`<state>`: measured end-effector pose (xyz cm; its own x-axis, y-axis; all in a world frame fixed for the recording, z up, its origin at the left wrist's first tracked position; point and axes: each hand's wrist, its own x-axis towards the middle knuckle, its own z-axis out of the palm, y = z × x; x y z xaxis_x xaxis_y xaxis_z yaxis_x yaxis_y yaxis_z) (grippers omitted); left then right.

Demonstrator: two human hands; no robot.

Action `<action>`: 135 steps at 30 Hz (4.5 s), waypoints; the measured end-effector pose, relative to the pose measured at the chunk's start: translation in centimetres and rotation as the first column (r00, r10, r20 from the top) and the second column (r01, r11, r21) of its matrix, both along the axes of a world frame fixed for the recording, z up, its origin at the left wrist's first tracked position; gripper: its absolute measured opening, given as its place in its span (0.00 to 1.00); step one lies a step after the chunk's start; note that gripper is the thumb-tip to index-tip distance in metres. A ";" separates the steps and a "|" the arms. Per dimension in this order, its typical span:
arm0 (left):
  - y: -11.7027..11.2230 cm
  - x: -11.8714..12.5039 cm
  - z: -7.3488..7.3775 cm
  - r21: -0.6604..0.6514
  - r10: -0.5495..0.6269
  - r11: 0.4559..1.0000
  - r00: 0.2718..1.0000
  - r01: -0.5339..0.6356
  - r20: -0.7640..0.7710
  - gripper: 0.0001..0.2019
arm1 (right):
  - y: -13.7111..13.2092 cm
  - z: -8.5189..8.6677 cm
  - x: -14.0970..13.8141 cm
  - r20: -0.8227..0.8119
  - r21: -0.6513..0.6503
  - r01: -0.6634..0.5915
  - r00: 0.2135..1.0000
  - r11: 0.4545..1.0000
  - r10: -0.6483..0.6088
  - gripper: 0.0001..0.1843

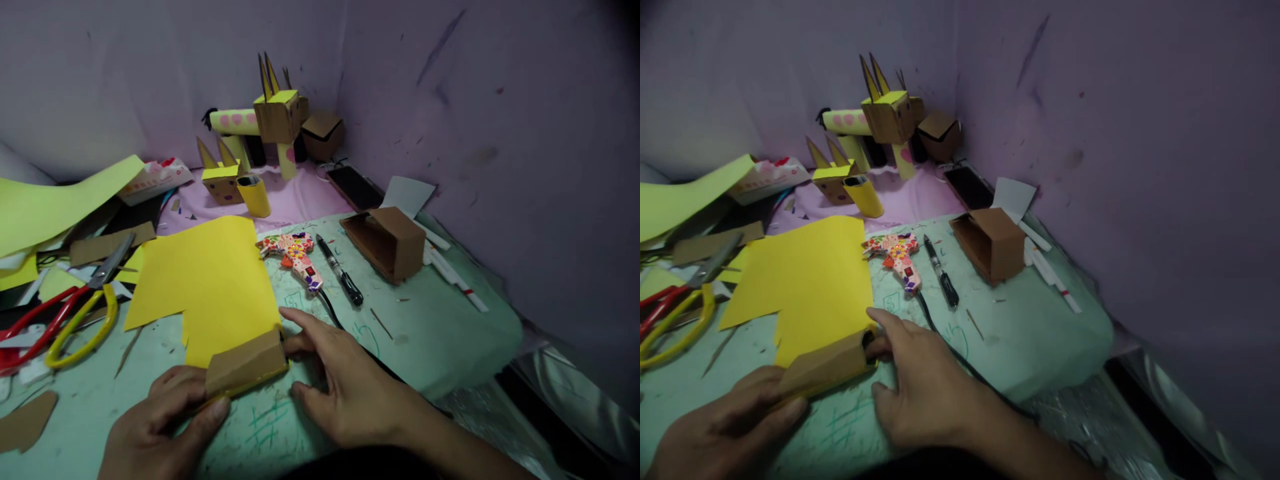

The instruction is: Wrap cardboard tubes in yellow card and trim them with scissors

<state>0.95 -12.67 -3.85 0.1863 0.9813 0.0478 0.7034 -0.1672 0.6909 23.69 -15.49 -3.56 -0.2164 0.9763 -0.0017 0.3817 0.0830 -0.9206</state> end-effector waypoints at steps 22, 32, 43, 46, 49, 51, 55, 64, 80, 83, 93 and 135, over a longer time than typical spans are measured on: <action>-0.2 0.3 0.2 -0.069 0.019 0.997 0.999 -0.017 0.031 0.08 | -0.1 -0.7 -1.9 -0.030 -0.062 0.193 0.980 0.979 -0.195 0.30; 0.4 0.7 0.8 -0.054 -0.062 0.996 0.997 0.065 0.055 0.12 | -0.6 -1.6 -3.3 -0.071 -0.141 0.278 0.954 0.950 -0.290 0.26; 0.4 0.7 1.0 -0.069 -0.079 0.994 0.993 0.085 0.083 0.12 | -0.5 -2.1 -3.4 0.019 -0.121 0.300 0.954 0.946 -0.300 0.24; 0.3 0.5 0.6 -0.040 -0.085 0.995 0.993 0.089 0.078 0.12 | -0.5 -2.0 -3.4 0.015 -0.133 0.300 0.954 0.945 -0.300 0.25; 0.1 0.2 -0.3 -0.008 -0.104 0.994 0.992 0.105 0.078 0.11 | -0.4 -1.9 -3.5 0.007 -0.128 0.303 0.953 0.944 -0.304 0.26; -0.1 0.0 -0.8 0.011 -0.101 0.995 0.992 0.100 0.079 0.11 | -0.4 -1.8 -3.5 -0.001 -0.128 0.306 0.951 0.943 -0.309 0.26; -0.3 0.1 -0.4 -0.036 -0.062 0.997 0.995 0.065 0.084 0.11 | -0.3 -1.8 -3.4 -0.018 -0.166 0.286 0.956 0.944 -0.293 0.26; -0.1 0.3 0.3 -0.083 -0.066 0.994 0.995 0.073 0.081 0.11 | -0.2 -1.4 -3.3 -0.141 -0.228 0.293 0.933 0.928 -0.330 0.23; -0.1 0.5 0.2 -0.047 -0.075 0.996 0.994 0.079 0.082 0.12 | -0.6 -1.8 -4.1 -0.199 -0.166 0.355 0.902 0.920 -0.384 0.18; -0.2 0.7 0.6 -0.063 -0.071 0.995 0.993 0.077 0.094 0.10 | -0.6 -1.7 -4.0 -0.167 -0.183 0.349 0.910 0.919 -0.379 0.18; -0.2 0.5 0.7 -0.091 -0.082 0.992 0.990 0.092 0.111 0.10 | -0.5 -1.5 -3.9 -0.159 -0.176 0.364 0.907 0.915 -0.391 0.19; -0.1 -0.1 0.2 -0.083 -0.143 0.985 0.986 0.150 0.081 0.15 | 3.9 1.7 3.8 0.244 0.228 0.506 0.797 0.832 -0.552 0.20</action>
<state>0.83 -12.74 -3.69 0.3275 0.9447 -0.0186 0.6219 -0.2006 0.7570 27.51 -11.60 -1.82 0.3218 0.9318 0.1677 0.6492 -0.0882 -0.7555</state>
